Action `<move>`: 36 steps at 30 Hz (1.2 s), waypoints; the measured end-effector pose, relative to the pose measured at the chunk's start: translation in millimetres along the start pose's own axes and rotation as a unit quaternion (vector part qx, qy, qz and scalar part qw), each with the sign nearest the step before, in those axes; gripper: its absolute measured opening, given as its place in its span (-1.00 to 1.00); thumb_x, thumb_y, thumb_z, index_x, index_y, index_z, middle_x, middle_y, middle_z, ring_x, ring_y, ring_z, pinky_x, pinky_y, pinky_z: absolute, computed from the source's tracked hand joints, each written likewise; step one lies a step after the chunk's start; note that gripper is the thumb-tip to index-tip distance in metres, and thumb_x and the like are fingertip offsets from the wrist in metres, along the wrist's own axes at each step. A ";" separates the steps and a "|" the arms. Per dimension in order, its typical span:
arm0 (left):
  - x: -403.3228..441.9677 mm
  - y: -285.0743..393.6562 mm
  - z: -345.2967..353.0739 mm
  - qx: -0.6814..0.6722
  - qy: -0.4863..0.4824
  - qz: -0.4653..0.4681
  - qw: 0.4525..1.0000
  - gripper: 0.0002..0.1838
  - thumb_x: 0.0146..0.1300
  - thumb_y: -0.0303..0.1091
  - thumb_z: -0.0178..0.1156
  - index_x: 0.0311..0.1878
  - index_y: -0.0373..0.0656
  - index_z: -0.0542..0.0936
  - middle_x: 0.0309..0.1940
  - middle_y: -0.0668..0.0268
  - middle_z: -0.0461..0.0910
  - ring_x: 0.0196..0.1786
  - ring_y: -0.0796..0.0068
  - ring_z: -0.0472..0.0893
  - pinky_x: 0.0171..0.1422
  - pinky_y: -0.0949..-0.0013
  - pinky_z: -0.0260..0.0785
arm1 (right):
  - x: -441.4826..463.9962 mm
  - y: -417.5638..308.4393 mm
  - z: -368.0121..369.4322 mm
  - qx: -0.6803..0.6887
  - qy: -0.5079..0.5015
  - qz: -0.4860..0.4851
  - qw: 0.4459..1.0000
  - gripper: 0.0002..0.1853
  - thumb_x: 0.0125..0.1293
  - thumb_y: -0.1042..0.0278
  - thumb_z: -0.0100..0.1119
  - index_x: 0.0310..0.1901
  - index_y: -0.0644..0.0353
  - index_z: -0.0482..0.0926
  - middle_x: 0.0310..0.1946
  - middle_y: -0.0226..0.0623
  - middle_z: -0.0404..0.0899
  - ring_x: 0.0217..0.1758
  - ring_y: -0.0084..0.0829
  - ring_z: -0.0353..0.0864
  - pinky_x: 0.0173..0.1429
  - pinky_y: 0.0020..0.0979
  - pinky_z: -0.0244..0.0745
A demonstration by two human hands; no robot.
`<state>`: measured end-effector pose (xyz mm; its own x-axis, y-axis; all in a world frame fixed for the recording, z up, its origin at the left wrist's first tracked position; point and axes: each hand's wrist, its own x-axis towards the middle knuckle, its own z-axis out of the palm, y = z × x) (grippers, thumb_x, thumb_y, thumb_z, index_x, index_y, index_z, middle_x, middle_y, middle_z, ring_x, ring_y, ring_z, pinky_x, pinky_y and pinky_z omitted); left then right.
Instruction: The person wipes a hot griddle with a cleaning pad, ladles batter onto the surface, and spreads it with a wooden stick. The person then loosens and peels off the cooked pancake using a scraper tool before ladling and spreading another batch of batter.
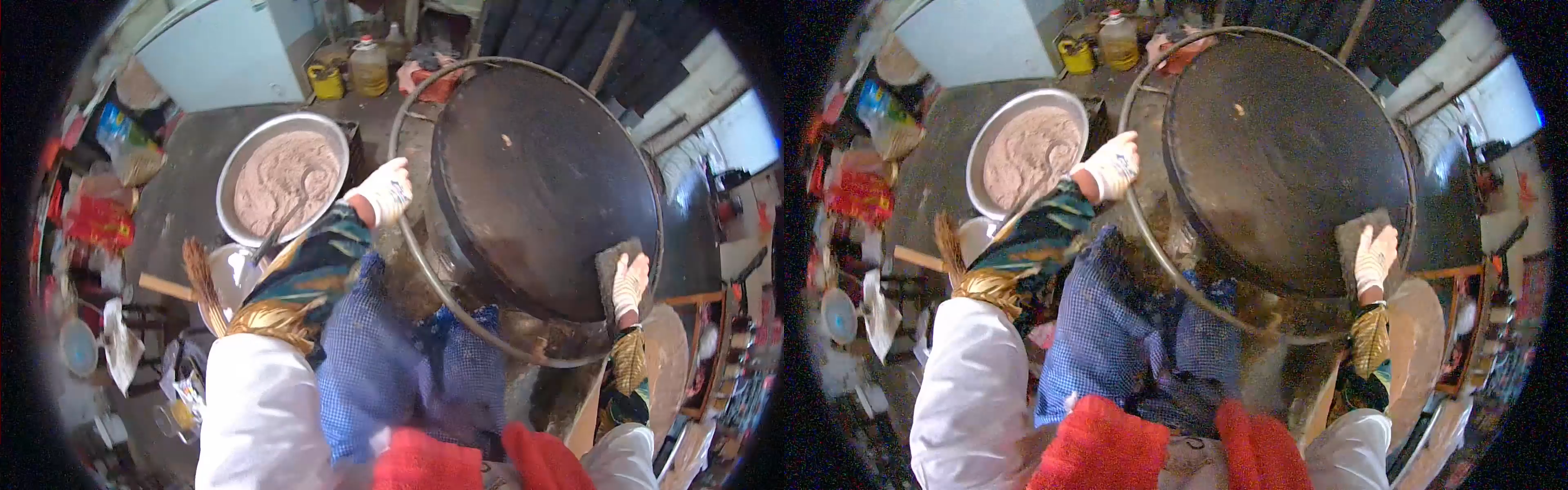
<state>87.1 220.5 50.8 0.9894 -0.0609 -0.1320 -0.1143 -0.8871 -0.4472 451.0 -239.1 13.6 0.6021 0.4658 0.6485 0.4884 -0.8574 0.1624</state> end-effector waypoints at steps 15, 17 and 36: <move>-47.0 313.0 -86.8 -0.412 0.092 0.129 0.897 -0.59 0.05 -0.09 0.26 -0.12 -0.19 0.56 -0.20 0.15 0.57 -0.14 0.33 0.54 -0.15 0.14 0.38 | 1.4 -273.8 -140.5 0.291 -0.149 -0.231 0.917 -0.21 0.23 -0.08 0.05 0.29 0.45 0.17 0.32 0.20 0.15 0.42 0.08 0.06 0.48 -0.08 -0.08; -86.9 204.0 -156.3 -0.447 0.055 -0.005 0.893 -0.86 -0.10 -0.26 0.16 -0.49 -0.10 0.53 -0.46 0.22 0.51 -0.37 0.18 0.51 -0.26 0.12 0.37 | -2.9 -203.5 -127.0 0.217 -0.178 -0.180 0.943 -0.20 0.30 -0.07 -0.05 0.33 0.49 0.10 0.38 0.18 0.06 0.47 0.05 -0.02 0.51 -0.09 -0.20; -135.0 196.5 -53.4 -0.434 0.141 -0.256 0.852 -0.26 0.09 -0.17 0.25 0.31 -0.27 0.26 0.25 -0.10 0.28 0.30 -0.14 0.27 0.34 -0.05 0.13 | 75.3 -406.3 -104.2 0.399 -0.192 -0.222 0.869 -0.15 0.31 -0.24 -0.19 0.36 0.40 0.09 0.42 0.09 0.01 0.51 -0.03 -0.07 0.55 -0.14 -0.31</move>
<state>-64.1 30.0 28.0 0.8855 0.4374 0.1567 0.3274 -0.8268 0.4573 232.1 121.6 73.9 0.3336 0.8817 0.3337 0.9165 -0.2205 -0.3338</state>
